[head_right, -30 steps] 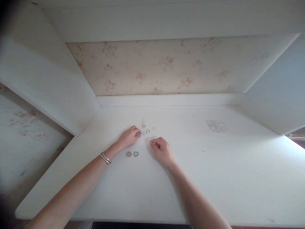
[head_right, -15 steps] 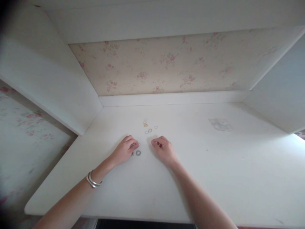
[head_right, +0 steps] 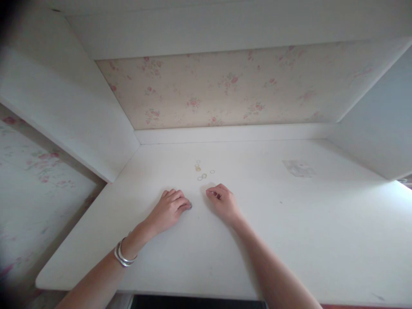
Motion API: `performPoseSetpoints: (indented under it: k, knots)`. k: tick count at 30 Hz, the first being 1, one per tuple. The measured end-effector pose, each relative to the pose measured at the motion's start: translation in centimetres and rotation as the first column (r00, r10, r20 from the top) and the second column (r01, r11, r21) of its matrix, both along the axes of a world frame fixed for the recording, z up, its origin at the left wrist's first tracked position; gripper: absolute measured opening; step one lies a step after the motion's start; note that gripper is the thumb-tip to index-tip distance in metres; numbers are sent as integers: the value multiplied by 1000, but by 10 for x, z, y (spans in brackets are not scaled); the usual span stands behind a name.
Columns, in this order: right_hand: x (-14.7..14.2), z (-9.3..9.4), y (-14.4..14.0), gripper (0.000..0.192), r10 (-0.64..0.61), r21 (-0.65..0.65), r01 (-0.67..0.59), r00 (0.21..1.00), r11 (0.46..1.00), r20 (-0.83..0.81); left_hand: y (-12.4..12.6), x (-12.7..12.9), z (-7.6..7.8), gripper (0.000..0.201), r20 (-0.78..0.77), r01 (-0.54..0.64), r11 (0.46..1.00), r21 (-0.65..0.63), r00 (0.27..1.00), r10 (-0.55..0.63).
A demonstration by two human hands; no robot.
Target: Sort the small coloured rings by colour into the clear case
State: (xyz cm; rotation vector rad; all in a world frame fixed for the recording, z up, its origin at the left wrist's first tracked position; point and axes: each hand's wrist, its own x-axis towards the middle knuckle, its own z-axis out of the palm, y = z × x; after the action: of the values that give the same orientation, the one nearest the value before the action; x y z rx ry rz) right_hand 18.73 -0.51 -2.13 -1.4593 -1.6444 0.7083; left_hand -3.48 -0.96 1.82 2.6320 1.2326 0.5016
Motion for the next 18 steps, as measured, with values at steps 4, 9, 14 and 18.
performPoseSetpoints:
  k: [4, 9, 14, 18]
  knots:
    - [-1, 3, -1, 27, 2, -11, -2, 1000, 1000, 12, -1, 0, 0, 15, -2, 9, 1000, -21, 1000, -9]
    - [-2, 4, -3, 26, 7, 3, -8, 999, 1000, 40, 4, -6, 4, 15, 171, -63, 995, -74, 982, 75]
    - [-10, 6, 2, 25, -5, 14, 2, 979, 1000, 206, 21, -23, -2, 21, 447, -221, 946, -236, 840, 308]
    - [-26, 17, 18, 27, -22, 42, 2, 888, 999, 459, 31, -32, -13, 25, 471, -314, 852, -418, 728, 499]
